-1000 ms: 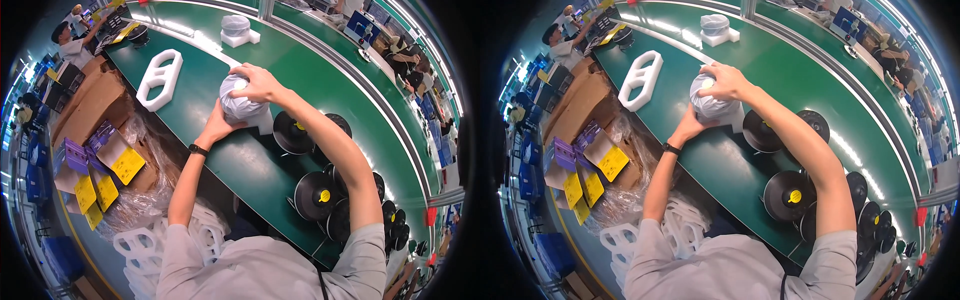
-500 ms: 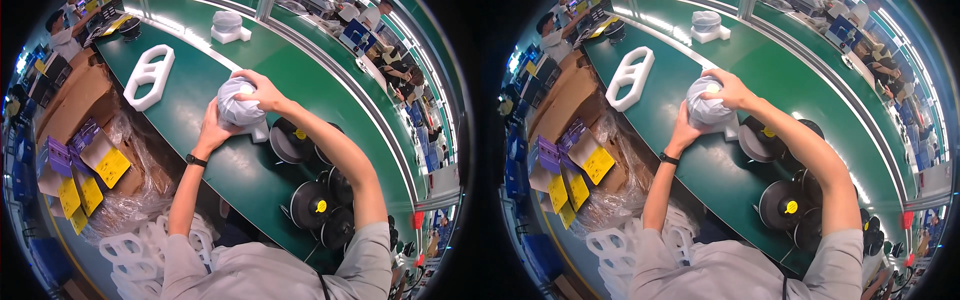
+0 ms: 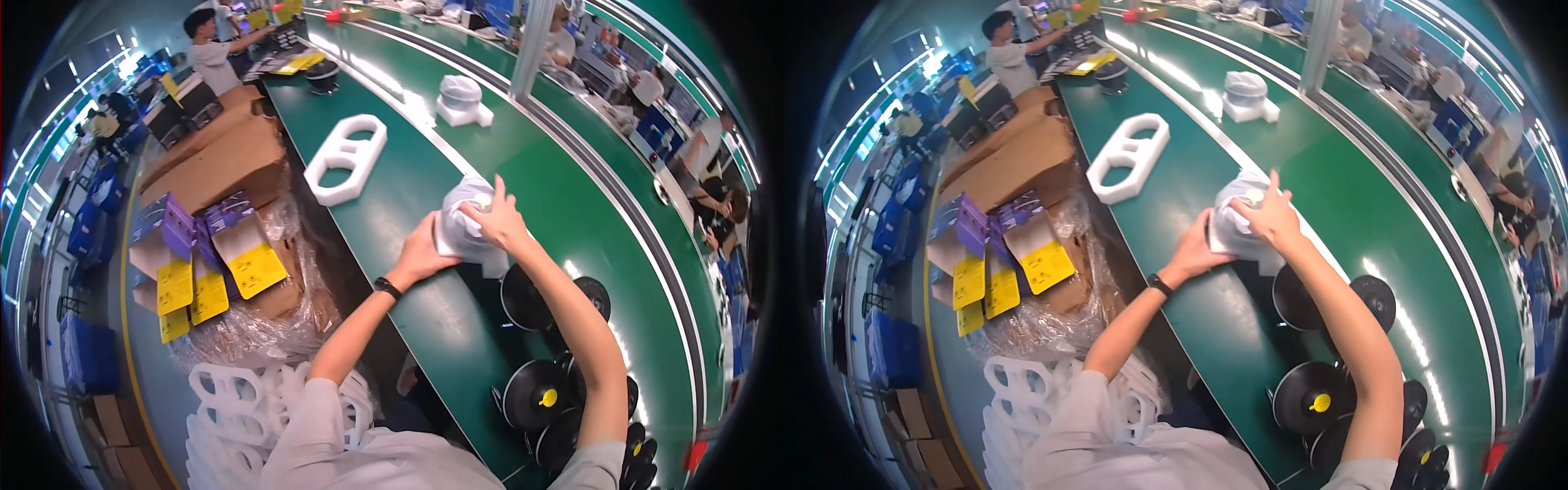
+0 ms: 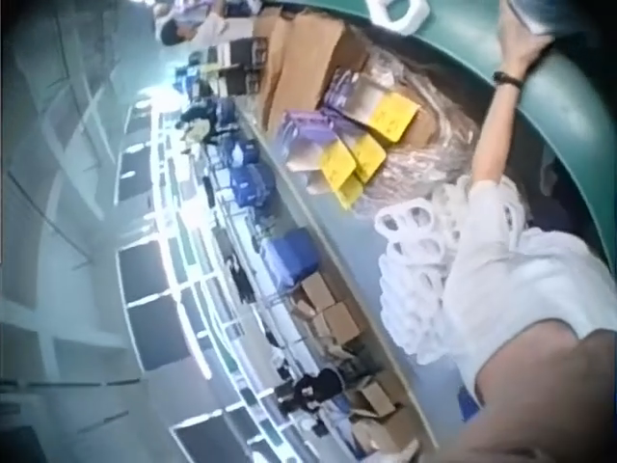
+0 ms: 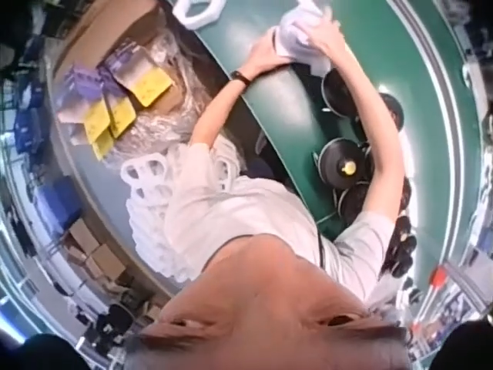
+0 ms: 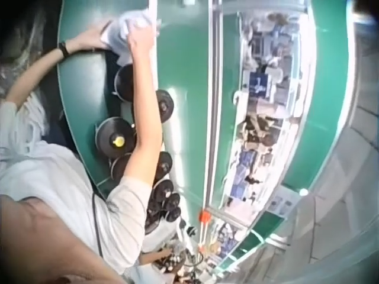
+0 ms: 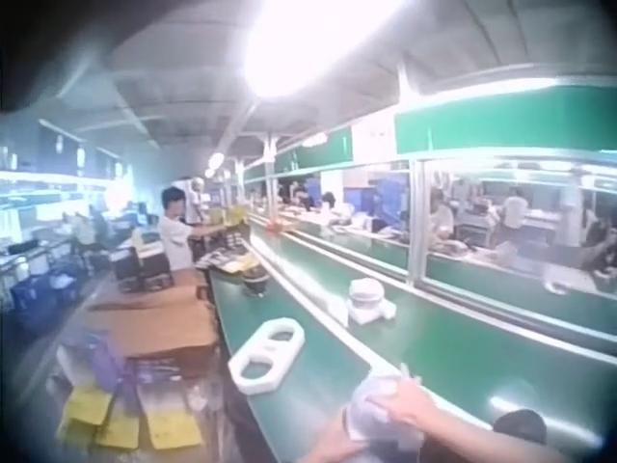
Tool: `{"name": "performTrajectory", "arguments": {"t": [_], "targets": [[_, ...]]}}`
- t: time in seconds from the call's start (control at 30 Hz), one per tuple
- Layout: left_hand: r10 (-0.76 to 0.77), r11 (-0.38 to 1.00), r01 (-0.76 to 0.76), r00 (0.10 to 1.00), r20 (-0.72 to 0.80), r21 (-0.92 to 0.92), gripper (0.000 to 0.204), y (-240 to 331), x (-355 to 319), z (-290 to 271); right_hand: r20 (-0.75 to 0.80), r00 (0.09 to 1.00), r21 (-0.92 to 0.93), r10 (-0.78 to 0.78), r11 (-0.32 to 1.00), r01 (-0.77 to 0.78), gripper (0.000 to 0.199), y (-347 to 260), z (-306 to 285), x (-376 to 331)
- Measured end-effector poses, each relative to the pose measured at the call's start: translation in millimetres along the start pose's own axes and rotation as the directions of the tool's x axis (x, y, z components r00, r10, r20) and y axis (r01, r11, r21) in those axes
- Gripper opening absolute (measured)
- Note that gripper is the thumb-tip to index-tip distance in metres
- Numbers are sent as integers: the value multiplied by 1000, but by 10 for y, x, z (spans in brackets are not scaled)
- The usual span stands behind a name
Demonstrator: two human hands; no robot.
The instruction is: Packaging industrial light fixture components into protective bags and placing them into foam inserts on an assembly line.
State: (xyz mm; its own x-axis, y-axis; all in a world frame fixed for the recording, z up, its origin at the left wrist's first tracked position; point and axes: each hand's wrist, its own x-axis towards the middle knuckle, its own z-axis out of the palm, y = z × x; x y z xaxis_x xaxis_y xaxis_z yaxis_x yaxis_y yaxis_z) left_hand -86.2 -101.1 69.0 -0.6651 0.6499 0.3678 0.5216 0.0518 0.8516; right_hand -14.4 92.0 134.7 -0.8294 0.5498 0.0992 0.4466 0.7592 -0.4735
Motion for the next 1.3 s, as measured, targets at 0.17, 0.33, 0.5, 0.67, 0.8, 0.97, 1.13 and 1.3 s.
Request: {"name": "performTrajectory", "arguments": {"t": [0.17, 0.33, 0.5, 0.67, 0.8, 0.97, 1.13, 1.3], "targets": [[71, 997, -70, 997, -24, 34, 87, 266, 636, 405, -146, 989, 204, -28, 977, 57, 105, 211, -478, 312], [167, 981, -185, 959, 230, 61, 95, 429, 1401, 1451, -322, 947, 136, 8, 990, 38, 86, 1276, -1139, 474], [227, 950, -312, 730, 644, 19, 101, 272, 1475, 1762, -179, 963, 125, 203, 975, -182, 72, 2636, -1255, 49], [170, 747, -17, 972, -166, 665, 60, 146, 1578, -538, -147, 984, 150, 101, 986, -78, 74, 3074, -1419, -155], [-16, 432, 366, 917, -398, 825, 32, -1485, 775, -1905, -75, 975, -187, 209, 957, -220, 80, 2022, -1372, 58], [259, 732, -194, 966, -4, 653, 25, 698, 29, -1513, -441, 740, -173, -509, 857, 486, 91, 675, -1818, -609], [217, 870, -366, 886, 409, 330, 28, 1959, -730, -1814, 100, 425, -493, -900, 326, 807, 94, -1062, -1995, -1602], [240, 962, -215, 960, -147, 169, 26, 1656, -794, -2200, -388, 759, 191, -523, 760, 621, 41, -581, -1831, -1002]]}}
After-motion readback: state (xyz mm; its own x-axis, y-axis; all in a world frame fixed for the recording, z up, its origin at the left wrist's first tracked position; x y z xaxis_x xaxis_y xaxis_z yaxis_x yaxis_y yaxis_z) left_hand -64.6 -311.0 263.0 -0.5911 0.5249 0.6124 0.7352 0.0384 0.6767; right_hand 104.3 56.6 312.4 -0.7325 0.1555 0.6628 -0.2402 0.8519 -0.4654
